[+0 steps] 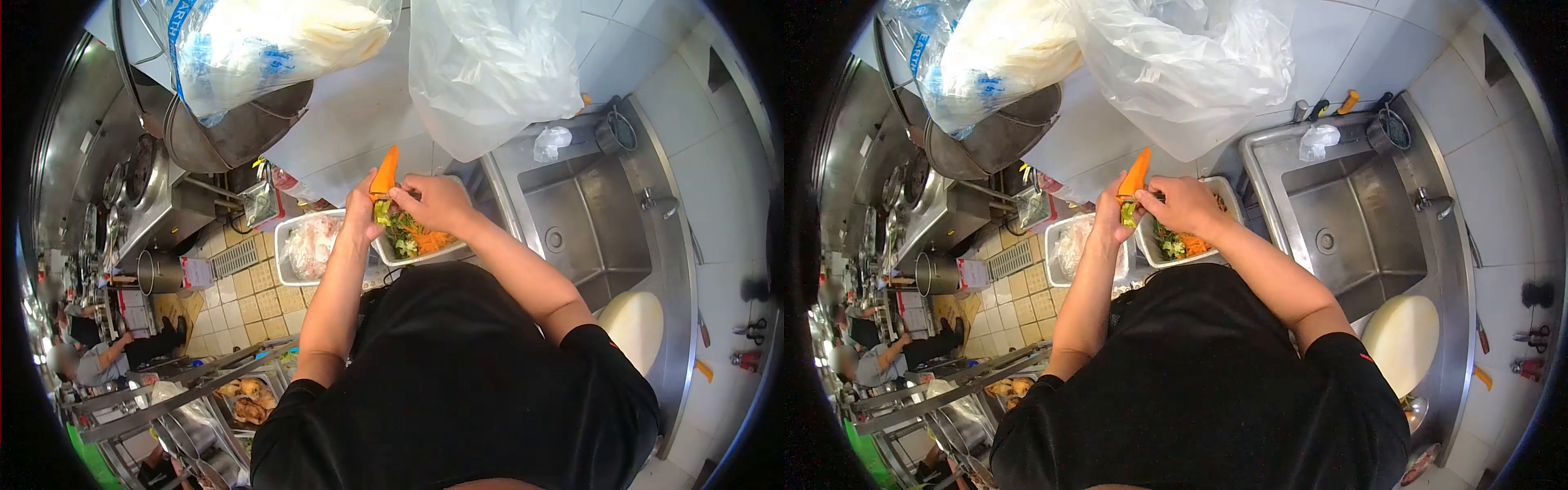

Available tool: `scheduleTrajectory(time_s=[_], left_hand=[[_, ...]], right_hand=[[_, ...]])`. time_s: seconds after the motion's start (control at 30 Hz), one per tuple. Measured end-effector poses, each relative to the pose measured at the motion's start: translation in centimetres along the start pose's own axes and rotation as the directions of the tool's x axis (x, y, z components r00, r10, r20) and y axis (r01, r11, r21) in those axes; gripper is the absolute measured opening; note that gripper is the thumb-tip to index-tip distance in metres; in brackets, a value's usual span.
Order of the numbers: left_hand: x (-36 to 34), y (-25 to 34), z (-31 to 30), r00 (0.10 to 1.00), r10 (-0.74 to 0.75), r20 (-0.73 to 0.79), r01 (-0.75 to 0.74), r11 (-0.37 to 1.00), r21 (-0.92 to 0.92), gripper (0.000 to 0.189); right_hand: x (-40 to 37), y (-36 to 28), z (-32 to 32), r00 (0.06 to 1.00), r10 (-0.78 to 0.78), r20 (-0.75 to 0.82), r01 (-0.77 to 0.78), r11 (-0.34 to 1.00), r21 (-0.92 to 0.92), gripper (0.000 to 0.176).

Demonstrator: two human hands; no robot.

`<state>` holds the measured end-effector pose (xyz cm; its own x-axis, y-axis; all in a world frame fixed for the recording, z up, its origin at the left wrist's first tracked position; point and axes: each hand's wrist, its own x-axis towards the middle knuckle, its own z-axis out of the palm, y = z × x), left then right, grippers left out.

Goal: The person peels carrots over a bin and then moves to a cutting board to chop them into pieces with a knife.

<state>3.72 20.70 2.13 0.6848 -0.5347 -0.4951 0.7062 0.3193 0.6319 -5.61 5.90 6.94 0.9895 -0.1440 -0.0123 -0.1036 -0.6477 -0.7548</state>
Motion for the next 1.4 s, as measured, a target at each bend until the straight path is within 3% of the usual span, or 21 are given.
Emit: scheduleTrajectory(time_s=[0.1,0.17,0.23,0.3,0.37,0.43,0.47,0.53,0.57,0.63,0.7,0.77,0.9,0.97,1.0,1.07,1.1,1.17,1.27,1.37,1.4], left_hand=[[-0.1,0.5,-1.2,0.994,-0.035,0.103,0.033,0.999,0.028,0.041],[-0.4,0.8,-2.4,0.951,-0.067,0.303,0.028,0.991,0.132,0.040],[0.4,0.4,-4.4,0.943,-0.122,0.309,0.091,0.989,0.113,0.040],[0.7,0.7,-4.7,0.931,-0.164,0.325,0.140,0.985,0.096,0.040],[1.0,0.7,-4.6,0.957,-0.110,0.270,0.139,0.986,-0.089,0.042],[1.2,1.2,-4.5,0.965,-0.108,0.237,0.136,0.985,-0.106,0.044],[1.2,1.5,-4.3,0.973,-0.107,0.203,0.133,0.984,-0.118,0.047],[1.4,1.7,-3.7,0.964,-0.100,0.247,0.134,0.983,-0.123,0.049],[1.3,1.8,-3.3,0.954,-0.092,0.286,0.132,0.983,-0.126,0.051],[1.1,1.6,-2.1,0.968,-0.081,0.236,0.107,0.989,-0.100,0.046],[1.8,1.4,-2.5,0.980,-0.062,0.187,0.076,0.994,-0.072,0.044],[3.1,1.7,-4.3,0.917,-0.139,0.373,0.178,0.981,-0.071,0.047],[3.1,2.8,-5.5,0.892,-0.207,0.401,0.215,0.976,0.027,0.045],[2.9,3.2,-5.8,0.912,-0.217,0.348,0.191,0.976,0.109,0.044],[2.5,3.3,-5.7,0.910,-0.222,0.350,0.192,0.974,0.118,0.044],[1.4,3.6,-5.8,0.925,-0.209,0.316,0.108,0.945,0.308,0.050],[1.1,3.7,-5.7,0.923,-0.218,0.316,0.113,0.941,0.318,0.050],[1.0,3.9,-4.8,0.934,-0.066,0.351,-0.086,0.913,0.398,0.059],[1.2,4.0,-4.1,0.939,-0.006,0.343,-0.157,0.882,0.444,0.064],[0.8,3.8,-3.1,0.925,0.041,0.378,-0.230,0.852,0.470,0.062],[0.8,3.7,-3.3,0.925,0.033,0.378,-0.224,0.851,0.474,0.062]], right_hand=[[0.6,0.2,-0.7,0.999,0.047,-0.013,-0.047,0.999,0.018,0.040],[2.6,2.5,-1.0,0.993,0.107,-0.047,-0.109,0.993,-0.044,0.040],[4.1,4.8,-0.4,0.984,0.163,-0.070,-0.169,0.981,-0.098,0.040],[5.2,5.5,-0.3,0.916,0.040,-0.399,-0.103,0.985,-0.136,0.046],[5.4,5.2,0.0,0.903,0.054,-0.427,-0.119,0.985,-0.127,0.047],[4.0,2.3,0.0,0.918,0.242,-0.313,-0.282,0.956,-0.087,0.046],[3.2,1.3,0.4,0.917,0.246,-0.313,-0.286,0.954,-0.088,0.046],[1.8,-0.5,1.6,0.978,0.145,-0.150,-0.146,0.989,0.007,0.036],[1.3,-0.8,2.4,0.977,0.151,-0.153,-0.152,0.988,0.007,0.036],[0.8,-1.1,3.6,0.990,0.018,-0.141,-0.012,0.999,0.048,0.036],[0.8,-1.4,3.2,0.987,0.028,-0.156,-0.026,1.000,0.016,0.036],[1.3,-1.1,2.8,0.995,0.049,-0.088,-0.044,0.997,0.057,0.036],[2.3,-1.3,2.0,0.982,0.189,-0.020,-0.185,0.975,0.123,0.041],[4.2,1.0,2.2,0.964,0.187,-0.191,-0.206,0.975,-0.084,0.045],[5.1,2.1,1.6,0.962,0.190,-0.198,-0.209,0.975,-0.079,0.045],[6.2,4.3,0.3,0.895,0.316,-0.314,-0.383,0.906,-0.180,0.047],[6.0,5.1,0.5,0.891,0.324,-0.319,-0.390,0.905,-0.171,0.047],[6.1,6.3,0.3,0.848,0.326,-0.418,-0.403,0.909,-0.107,0.045],[4.2,1.7,0.5,0.901,0.271,-0.340,-0.303,0.952,-0.045,0.044],[3.5,1.1,2.2,0.951,0.189,-0.245,-0.207,0.977,-0.049,0.044],[3.6,0.7,1.3,0.934,0.273,-0.232,-0.293,0.954,-0.056,0.043]])
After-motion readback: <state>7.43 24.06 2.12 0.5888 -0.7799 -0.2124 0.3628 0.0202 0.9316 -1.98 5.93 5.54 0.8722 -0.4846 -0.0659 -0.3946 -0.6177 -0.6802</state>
